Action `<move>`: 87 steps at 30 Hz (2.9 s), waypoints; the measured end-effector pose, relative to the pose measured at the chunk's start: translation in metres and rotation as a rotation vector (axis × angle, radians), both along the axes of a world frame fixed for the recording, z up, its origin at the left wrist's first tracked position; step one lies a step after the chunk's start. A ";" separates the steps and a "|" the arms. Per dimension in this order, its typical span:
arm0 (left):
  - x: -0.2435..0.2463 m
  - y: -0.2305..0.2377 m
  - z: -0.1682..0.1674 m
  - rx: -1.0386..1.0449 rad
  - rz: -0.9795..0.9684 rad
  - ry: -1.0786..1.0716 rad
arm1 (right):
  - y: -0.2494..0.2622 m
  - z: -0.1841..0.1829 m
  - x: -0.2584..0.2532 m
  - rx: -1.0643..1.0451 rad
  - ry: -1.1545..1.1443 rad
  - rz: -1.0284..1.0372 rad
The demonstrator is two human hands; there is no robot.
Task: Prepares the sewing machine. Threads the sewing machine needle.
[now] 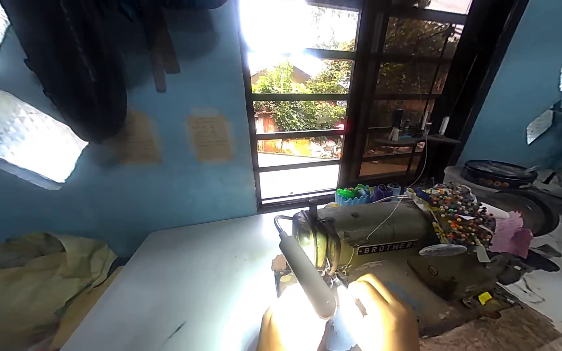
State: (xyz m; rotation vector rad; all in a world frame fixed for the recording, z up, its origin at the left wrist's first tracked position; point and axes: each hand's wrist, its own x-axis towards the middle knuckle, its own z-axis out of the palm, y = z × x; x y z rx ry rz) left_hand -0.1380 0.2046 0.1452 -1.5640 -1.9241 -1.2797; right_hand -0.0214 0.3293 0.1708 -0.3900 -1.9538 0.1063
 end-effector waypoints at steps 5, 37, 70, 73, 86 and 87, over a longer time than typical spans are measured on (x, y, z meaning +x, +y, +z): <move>-0.002 0.001 -0.004 0.020 -0.011 0.023 | 0.000 0.001 0.000 -0.003 -0.095 -0.022; -0.001 0.001 -0.003 0.021 -0.003 0.016 | -0.002 -0.005 -0.002 -0.053 0.008 0.011; -0.001 0.001 -0.001 0.039 -0.009 0.023 | -0.003 0.023 -0.003 -0.030 -0.154 -0.041; -0.001 0.001 -0.001 0.028 -0.005 0.033 | -0.002 0.026 0.002 -0.069 -0.214 -0.011; -0.001 0.000 -0.001 0.020 0.011 0.026 | 0.000 0.025 0.002 -0.071 -0.157 0.007; -0.001 0.000 -0.002 0.016 0.007 0.022 | 0.001 0.022 0.001 -0.058 -0.108 -0.002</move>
